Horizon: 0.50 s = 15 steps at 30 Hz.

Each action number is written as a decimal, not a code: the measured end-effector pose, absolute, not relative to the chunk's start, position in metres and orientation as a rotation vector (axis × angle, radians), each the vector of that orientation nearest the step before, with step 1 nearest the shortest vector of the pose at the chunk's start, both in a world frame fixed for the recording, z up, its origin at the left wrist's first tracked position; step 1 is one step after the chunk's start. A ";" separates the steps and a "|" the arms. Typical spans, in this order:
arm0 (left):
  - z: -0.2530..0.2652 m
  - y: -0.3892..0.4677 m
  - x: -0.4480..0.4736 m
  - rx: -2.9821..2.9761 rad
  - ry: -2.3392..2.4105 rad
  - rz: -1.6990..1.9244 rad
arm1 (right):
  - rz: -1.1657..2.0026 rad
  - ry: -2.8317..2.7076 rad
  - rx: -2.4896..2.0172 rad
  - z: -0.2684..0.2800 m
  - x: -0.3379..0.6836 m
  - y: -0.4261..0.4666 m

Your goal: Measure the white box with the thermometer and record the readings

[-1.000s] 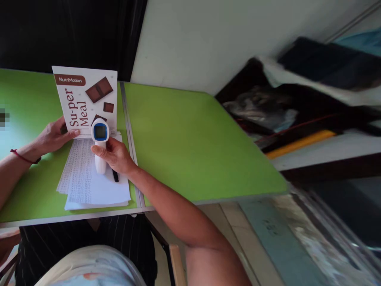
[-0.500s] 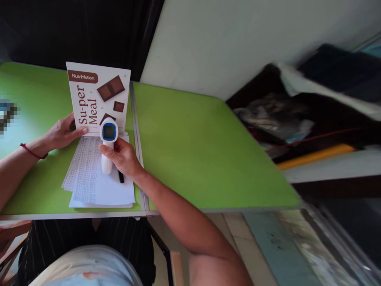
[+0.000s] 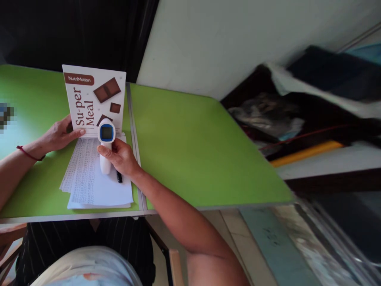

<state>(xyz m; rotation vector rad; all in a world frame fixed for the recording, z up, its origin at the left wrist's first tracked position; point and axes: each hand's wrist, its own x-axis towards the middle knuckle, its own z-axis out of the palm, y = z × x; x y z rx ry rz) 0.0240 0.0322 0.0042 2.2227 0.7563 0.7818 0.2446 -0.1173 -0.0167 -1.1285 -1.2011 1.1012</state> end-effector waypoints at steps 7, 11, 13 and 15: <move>0.004 0.030 0.025 2.222 0.760 0.779 | 1.104 -1.180 -1.150 -0.017 0.245 -0.118; 0.004 0.030 0.026 2.218 0.752 0.780 | 1.111 -1.192 -1.151 -0.016 0.245 -0.118; 0.004 0.030 0.026 2.210 0.750 0.779 | 1.114 -1.187 -1.153 -0.016 0.245 -0.118; 0.004 0.029 0.026 2.208 0.744 0.773 | 1.113 -1.183 -1.162 -0.016 0.245 -0.119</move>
